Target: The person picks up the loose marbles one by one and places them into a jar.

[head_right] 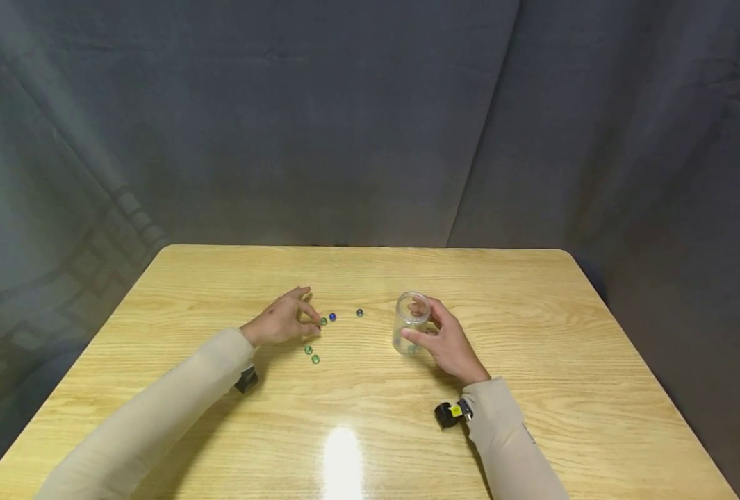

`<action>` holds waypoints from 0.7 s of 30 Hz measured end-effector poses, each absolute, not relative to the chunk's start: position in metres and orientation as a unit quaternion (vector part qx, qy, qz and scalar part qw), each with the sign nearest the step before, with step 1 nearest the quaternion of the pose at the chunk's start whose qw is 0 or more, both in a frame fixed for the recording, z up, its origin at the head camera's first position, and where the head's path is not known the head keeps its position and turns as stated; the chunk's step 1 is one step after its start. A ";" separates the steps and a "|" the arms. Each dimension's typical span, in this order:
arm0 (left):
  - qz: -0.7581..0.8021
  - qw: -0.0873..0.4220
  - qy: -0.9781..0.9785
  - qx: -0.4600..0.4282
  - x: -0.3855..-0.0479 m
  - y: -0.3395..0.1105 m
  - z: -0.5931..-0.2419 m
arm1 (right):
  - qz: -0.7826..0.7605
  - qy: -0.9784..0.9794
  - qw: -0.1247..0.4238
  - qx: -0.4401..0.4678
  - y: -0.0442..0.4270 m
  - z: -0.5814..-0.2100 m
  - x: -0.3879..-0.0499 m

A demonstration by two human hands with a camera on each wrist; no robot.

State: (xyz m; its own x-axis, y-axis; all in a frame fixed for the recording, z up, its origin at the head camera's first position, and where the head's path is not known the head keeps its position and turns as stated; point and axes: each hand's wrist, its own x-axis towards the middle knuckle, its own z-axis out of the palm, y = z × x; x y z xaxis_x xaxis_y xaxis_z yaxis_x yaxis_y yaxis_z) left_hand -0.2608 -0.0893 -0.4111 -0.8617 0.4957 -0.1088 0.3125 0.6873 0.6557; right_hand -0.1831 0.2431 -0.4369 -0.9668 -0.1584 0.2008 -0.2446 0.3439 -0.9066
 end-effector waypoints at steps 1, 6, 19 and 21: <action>0.329 0.141 0.907 0.221 -0.261 -0.089 -0.412 | 0.560 -0.819 0.039 0.123 0.243 -0.437 -0.183; 0.323 0.141 0.907 0.229 -0.259 -0.090 -0.414 | 0.560 -0.818 0.039 0.123 0.243 -0.437 -0.183; 0.318 0.141 0.905 0.243 -0.259 -0.091 -0.416 | 0.561 -0.817 0.038 0.125 0.243 -0.436 -0.183; 0.320 0.145 0.905 0.241 -0.259 -0.091 -0.417 | 0.561 -0.818 0.037 0.124 0.243 -0.436 -0.183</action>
